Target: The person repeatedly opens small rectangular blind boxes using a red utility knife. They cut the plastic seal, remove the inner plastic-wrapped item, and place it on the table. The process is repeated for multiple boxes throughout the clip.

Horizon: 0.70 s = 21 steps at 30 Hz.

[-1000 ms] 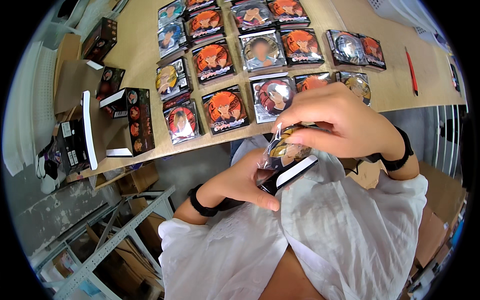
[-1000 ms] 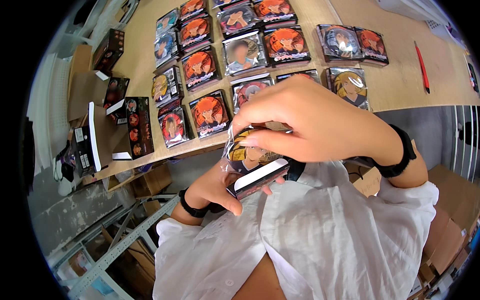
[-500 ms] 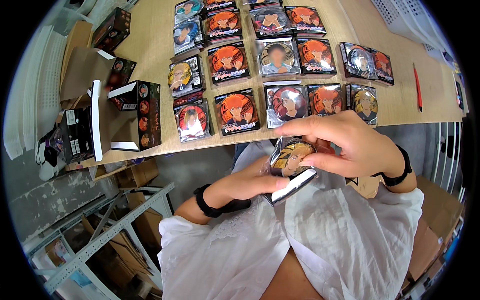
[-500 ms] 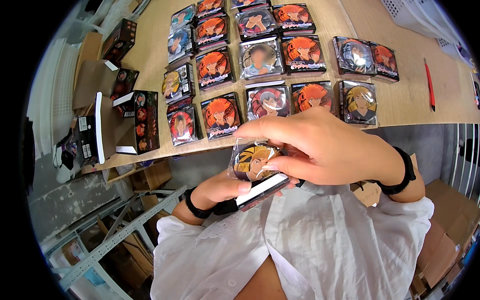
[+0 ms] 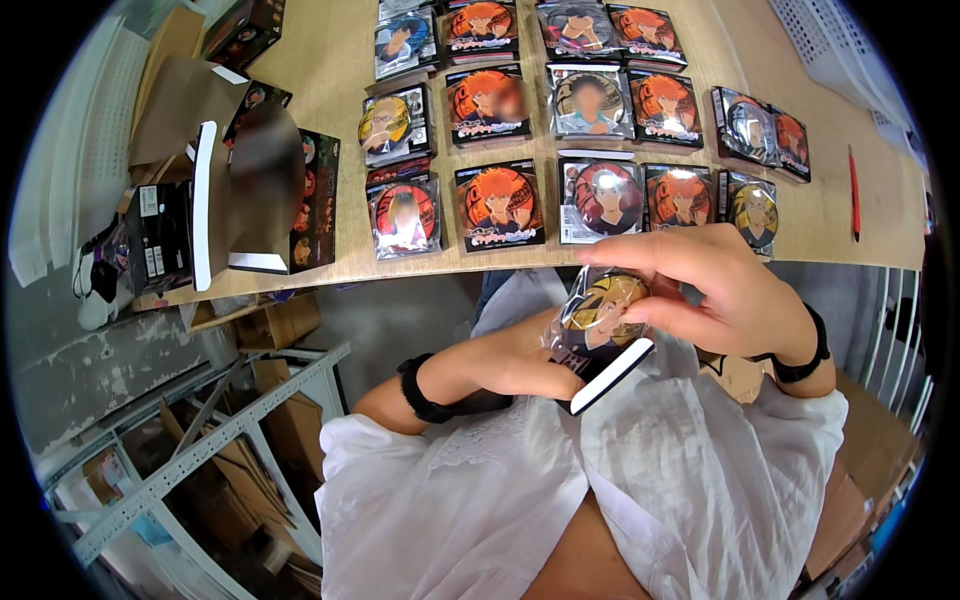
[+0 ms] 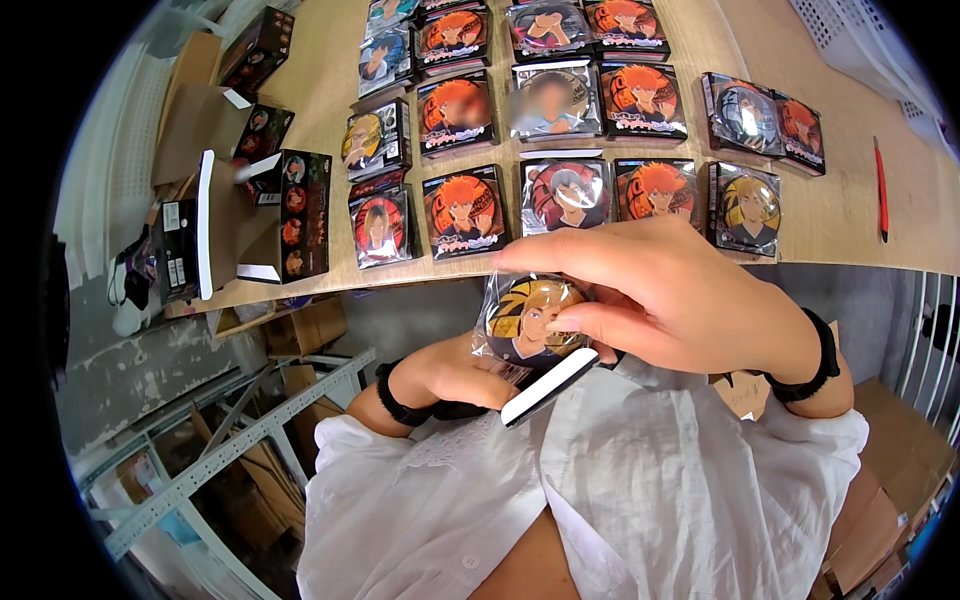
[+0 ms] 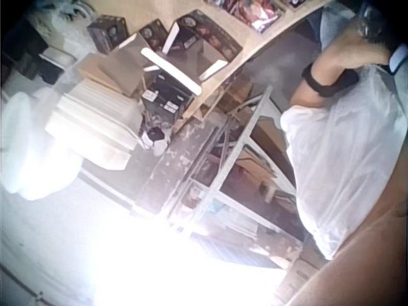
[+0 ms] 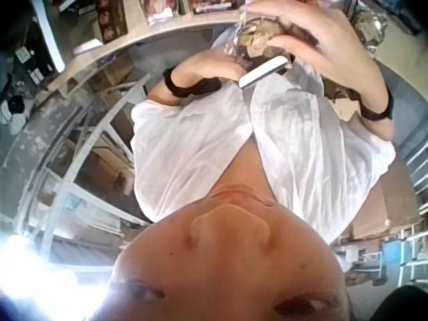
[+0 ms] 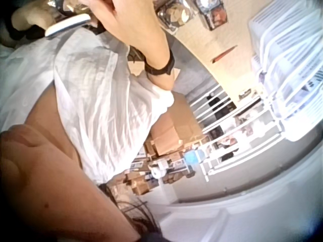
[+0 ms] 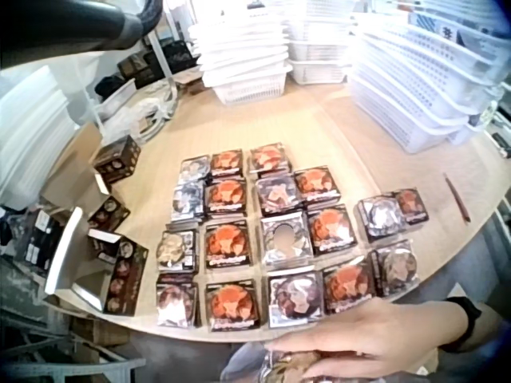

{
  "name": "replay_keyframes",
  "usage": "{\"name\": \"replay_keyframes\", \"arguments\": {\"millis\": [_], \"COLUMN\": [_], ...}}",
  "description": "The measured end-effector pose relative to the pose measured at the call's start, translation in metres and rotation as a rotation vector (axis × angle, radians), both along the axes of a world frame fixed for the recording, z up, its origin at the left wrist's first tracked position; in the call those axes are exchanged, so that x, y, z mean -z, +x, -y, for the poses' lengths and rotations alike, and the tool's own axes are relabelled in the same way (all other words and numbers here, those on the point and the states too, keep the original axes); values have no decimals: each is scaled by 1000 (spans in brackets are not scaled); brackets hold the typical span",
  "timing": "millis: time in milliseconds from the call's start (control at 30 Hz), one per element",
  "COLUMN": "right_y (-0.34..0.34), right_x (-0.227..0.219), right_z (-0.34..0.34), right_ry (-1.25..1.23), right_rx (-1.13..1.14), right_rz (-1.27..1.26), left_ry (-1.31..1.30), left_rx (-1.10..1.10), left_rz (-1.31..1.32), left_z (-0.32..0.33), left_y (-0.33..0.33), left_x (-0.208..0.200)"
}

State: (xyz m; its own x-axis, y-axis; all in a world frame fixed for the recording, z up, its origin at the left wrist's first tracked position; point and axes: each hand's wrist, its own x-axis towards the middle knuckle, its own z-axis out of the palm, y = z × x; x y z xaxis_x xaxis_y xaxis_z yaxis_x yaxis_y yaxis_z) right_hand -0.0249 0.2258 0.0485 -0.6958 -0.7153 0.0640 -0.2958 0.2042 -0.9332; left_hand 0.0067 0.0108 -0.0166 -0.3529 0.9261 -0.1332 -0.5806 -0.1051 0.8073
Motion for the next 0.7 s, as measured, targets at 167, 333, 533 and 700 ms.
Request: {"name": "replay_keyframes", "arguments": {"millis": [167,333,533,700], "right_y": [2,4,9,13], "right_x": [3,11,13,16], "right_z": [-1,-4,-7,-9], "right_ry": [-35,-83,-40,-134], "right_rx": [18,25,50,4], "right_rz": [25,-5,6,-19], "left_ry": [99,7,-59,-70], "left_rx": [-35,80,116,112], "left_rz": [73,-26,141,61], "left_z": [-1,1,3,-2], "left_y": [4,-5,-5,-4], "left_x": [-4,-10,-18,-17]}}
